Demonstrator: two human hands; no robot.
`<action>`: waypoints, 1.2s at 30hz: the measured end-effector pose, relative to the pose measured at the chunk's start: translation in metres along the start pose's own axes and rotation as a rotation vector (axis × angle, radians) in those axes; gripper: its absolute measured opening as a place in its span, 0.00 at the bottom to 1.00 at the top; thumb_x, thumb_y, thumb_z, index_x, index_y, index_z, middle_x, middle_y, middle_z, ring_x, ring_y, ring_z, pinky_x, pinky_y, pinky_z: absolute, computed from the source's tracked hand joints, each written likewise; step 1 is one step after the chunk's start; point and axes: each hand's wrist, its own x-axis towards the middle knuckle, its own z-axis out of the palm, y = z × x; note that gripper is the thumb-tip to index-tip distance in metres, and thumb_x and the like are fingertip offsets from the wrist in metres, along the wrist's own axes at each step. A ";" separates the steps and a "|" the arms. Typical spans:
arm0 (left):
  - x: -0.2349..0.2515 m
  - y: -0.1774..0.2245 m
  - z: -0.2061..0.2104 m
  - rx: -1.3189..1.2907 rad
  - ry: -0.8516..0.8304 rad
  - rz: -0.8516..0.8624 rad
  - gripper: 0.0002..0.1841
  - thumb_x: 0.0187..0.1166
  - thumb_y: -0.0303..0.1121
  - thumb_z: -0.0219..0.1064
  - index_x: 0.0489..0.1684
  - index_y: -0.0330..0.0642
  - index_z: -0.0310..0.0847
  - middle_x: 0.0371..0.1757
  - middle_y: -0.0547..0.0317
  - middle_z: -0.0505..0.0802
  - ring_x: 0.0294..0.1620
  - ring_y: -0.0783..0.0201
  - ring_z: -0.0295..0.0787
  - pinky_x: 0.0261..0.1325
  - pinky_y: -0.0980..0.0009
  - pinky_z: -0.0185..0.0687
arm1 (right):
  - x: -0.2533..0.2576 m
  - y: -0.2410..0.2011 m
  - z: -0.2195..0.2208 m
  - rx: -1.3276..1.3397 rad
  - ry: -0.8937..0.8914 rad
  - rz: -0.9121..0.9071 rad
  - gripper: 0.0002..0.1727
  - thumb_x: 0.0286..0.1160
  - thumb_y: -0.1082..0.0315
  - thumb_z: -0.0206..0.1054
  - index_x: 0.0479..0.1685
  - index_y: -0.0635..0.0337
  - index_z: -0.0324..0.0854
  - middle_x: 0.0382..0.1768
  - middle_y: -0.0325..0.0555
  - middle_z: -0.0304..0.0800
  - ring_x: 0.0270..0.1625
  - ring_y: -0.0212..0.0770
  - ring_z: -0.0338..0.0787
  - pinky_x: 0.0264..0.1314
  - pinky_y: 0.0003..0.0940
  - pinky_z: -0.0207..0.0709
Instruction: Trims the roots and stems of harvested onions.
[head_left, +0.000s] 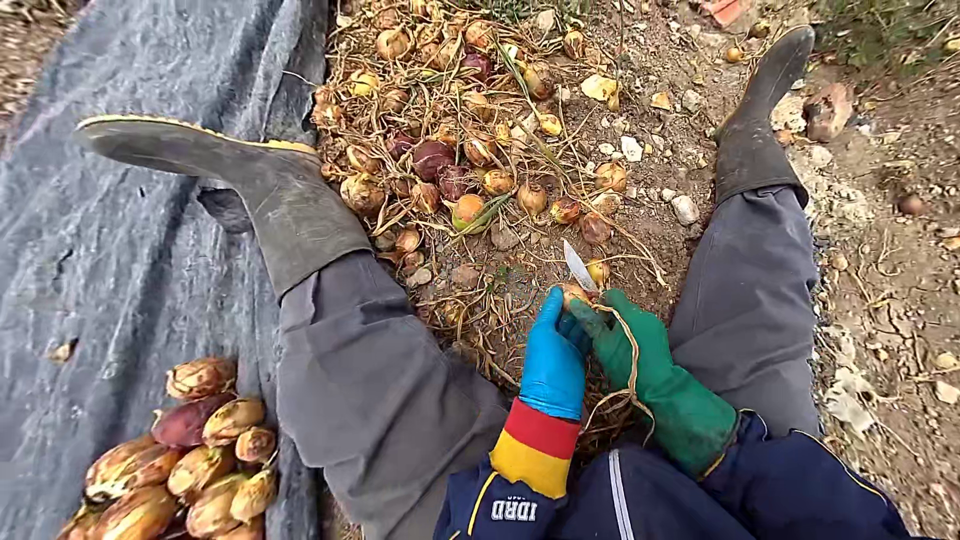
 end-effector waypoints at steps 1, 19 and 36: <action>0.002 0.001 0.001 -0.007 -0.010 -0.012 0.29 0.87 0.58 0.58 0.76 0.45 0.75 0.63 0.52 0.91 0.62 0.55 0.90 0.67 0.53 0.85 | 0.002 0.003 0.002 0.029 0.017 -0.021 0.37 0.80 0.27 0.52 0.49 0.52 0.88 0.26 0.44 0.89 0.30 0.47 0.92 0.33 0.54 0.85; 0.015 0.003 0.002 0.072 -0.155 0.138 0.26 0.86 0.51 0.64 0.71 0.38 0.80 0.58 0.42 0.93 0.54 0.50 0.94 0.60 0.52 0.91 | -0.011 0.007 -0.004 1.103 -0.459 0.506 0.43 0.79 0.22 0.46 0.25 0.56 0.79 0.11 0.46 0.73 0.08 0.39 0.72 0.09 0.37 0.72; -0.010 0.041 -0.041 1.505 -0.158 0.632 0.45 0.65 0.58 0.79 0.89 0.64 0.68 0.63 0.71 0.94 0.63 0.70 0.89 0.67 0.52 0.86 | 0.006 0.015 -0.015 0.399 -0.476 0.268 0.43 0.67 0.16 0.55 0.41 0.50 0.87 0.20 0.44 0.86 0.18 0.44 0.85 0.21 0.45 0.84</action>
